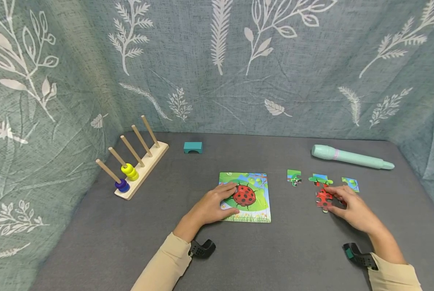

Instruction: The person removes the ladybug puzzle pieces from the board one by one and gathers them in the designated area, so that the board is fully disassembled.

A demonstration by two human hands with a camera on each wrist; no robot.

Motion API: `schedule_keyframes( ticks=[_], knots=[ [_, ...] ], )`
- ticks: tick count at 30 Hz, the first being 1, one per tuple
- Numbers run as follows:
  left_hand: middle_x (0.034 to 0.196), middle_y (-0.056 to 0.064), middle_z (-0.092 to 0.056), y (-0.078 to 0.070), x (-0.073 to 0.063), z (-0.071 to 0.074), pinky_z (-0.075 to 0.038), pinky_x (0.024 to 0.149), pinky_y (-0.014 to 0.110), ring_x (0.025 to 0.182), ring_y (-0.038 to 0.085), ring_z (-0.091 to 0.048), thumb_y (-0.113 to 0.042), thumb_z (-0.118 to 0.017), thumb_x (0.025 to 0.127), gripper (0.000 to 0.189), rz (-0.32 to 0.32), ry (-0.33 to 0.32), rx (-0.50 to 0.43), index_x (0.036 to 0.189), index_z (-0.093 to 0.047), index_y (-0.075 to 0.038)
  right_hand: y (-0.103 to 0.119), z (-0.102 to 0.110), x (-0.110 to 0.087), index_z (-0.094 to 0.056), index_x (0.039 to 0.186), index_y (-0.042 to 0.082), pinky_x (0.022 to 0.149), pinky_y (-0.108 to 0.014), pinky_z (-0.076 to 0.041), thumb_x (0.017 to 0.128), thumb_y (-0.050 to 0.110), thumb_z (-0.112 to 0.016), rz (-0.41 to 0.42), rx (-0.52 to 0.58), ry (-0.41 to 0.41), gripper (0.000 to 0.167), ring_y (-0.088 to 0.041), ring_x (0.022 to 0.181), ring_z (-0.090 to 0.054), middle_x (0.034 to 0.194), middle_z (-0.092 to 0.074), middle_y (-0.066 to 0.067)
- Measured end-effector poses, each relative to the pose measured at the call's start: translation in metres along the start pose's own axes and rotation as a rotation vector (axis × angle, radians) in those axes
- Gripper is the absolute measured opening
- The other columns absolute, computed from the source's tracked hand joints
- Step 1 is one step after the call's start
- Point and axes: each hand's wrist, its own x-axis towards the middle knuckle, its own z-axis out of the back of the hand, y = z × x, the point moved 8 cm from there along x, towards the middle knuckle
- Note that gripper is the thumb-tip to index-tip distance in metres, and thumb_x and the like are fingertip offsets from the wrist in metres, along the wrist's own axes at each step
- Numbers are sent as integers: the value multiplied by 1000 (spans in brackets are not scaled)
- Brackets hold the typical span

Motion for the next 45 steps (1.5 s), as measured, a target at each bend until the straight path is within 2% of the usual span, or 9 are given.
schedule_keyframes(
  ticks=[3,10,20,25,28,33,36,40,45],
  knots=[
    [147,11,-44,-1,1,1,-32,116,41,138,32,-37,-34,-74,82,69,-8,-6,5,137,-49,-1,-1,0,0,-59,123,-1,70,-19,-37,82,11,-74,5,-30,14,46,0,92,-40,108,-54,-11],
    [146,10,-44,-2,1,3,-33,116,41,137,30,-38,-36,-74,82,69,-15,-13,23,137,-50,-2,-3,-2,1,-58,125,0,77,-25,-37,81,11,-74,3,-63,24,48,-13,101,-44,113,-54,-13],
    [147,10,-43,-2,2,3,-35,114,43,137,30,-38,-37,-74,82,70,-13,-10,28,138,-49,-2,5,4,2,-56,128,0,70,-16,-34,78,6,-76,34,8,-31,54,3,93,-40,114,-55,-11],
    [147,10,-43,-3,2,5,-37,113,43,137,30,-38,-35,-75,81,71,-24,-27,22,138,-49,-2,14,2,5,-56,127,-1,81,-3,-36,79,7,-76,49,78,-35,53,13,101,-42,115,-55,-11],
    [147,10,-43,-3,2,7,-34,115,43,138,31,-36,-35,-75,80,72,-23,-34,14,137,-49,-2,25,-3,10,-55,128,-1,85,-2,-39,79,7,-76,59,132,-20,54,8,101,-50,116,-56,-13],
    [147,10,-43,1,-1,9,-33,116,43,139,33,-34,-36,-76,80,73,-9,-45,4,139,-48,-3,44,-17,22,-52,132,1,87,-10,-44,82,12,-75,37,156,40,56,-24,107,-59,125,-55,-16],
    [148,10,-42,5,-4,12,-32,116,42,139,32,-35,-37,-75,80,74,1,-62,21,139,-47,-3,54,-30,31,-49,134,1,97,-27,-47,84,14,-73,28,179,85,57,-37,115,-56,130,-53,-16],
    [148,11,-42,12,-10,19,-30,117,42,138,30,-37,-36,-75,80,75,16,-89,43,140,-47,-2,69,-47,41,-47,135,0,101,-48,-44,84,13,-72,45,219,126,58,-38,118,-54,132,-52,-17],
    [148,13,-41,18,-16,23,-29,118,44,138,29,-36,-36,-75,79,75,28,-93,68,140,-46,-1,95,-66,54,-48,134,-2,101,-50,-45,85,13,-72,93,258,160,57,-37,118,-54,132,-52,-18]
  ],
)
